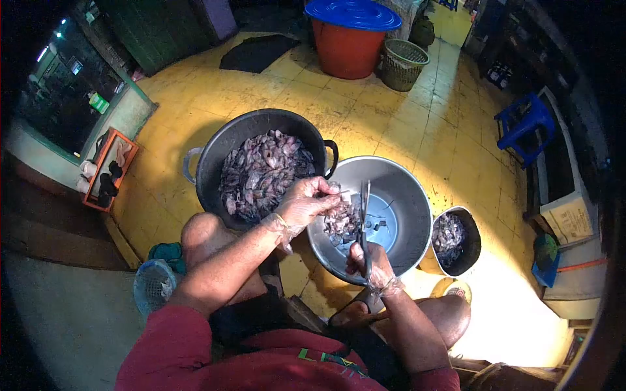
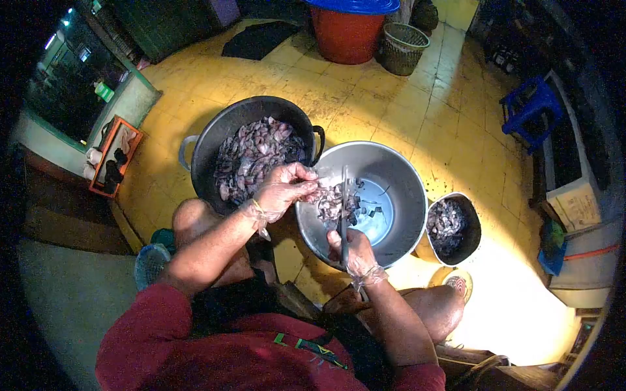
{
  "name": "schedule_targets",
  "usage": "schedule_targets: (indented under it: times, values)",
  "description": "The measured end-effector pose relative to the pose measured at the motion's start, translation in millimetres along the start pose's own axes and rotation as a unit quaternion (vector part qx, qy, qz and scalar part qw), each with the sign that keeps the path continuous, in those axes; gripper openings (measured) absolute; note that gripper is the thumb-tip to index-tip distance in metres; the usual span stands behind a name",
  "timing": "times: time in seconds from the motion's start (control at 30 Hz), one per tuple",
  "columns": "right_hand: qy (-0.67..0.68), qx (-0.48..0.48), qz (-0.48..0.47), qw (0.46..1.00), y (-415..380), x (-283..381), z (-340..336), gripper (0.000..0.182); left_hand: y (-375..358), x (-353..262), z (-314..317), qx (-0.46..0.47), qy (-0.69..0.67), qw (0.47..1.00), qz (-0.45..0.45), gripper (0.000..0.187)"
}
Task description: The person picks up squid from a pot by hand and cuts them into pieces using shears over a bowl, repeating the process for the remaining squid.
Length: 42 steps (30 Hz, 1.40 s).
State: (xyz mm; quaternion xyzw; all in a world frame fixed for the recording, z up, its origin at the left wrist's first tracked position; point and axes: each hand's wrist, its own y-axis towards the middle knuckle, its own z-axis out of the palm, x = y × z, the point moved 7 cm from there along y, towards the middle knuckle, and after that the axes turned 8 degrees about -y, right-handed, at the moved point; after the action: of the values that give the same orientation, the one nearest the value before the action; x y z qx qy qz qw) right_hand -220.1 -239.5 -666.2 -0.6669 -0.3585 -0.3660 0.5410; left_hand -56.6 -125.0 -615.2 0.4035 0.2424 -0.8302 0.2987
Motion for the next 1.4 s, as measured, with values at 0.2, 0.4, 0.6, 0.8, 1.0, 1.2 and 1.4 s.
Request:
schedule_targets:
  times: [0.2,0.4,0.6,0.8,1.0,1.2,1.4]
  values:
    - [0.015,0.070,-0.044,0.996,-4.3,7.7,11.8,0.063,3.4,3.8,11.6,0.000,0.002,1.000,0.000,0.008]
    - [-0.019,0.055,-0.048,0.997,-6.0,9.1,10.0,0.060,6.1,8.1,7.4,0.009,0.032,0.999,0.004,0.010]
    - [-0.038,0.053,-0.016,0.998,-8.3,9.8,12.4,0.054,5.4,7.8,8.0,0.011,0.018,1.000,0.008,0.011]
    - [-0.060,0.000,0.025,0.998,-7.8,2.5,5.2,0.050,6.7,4.6,11.2,0.023,0.044,0.999,0.005,0.010]
    - [-0.092,-0.038,0.090,0.991,-13.4,14.6,-2.3,0.039,5.8,7.9,16.9,0.081,0.086,0.993,-0.003,0.007]
    - [0.117,-0.112,0.005,0.987,-5.9,14.5,-19.4,0.045,5.2,26.8,24.5,0.160,0.339,0.924,0.078,0.016]
    - [0.101,-0.104,-0.018,0.989,1.8,1.3,-22.4,0.046,16.2,3.6,-3.7,0.096,0.539,0.830,0.107,0.020]
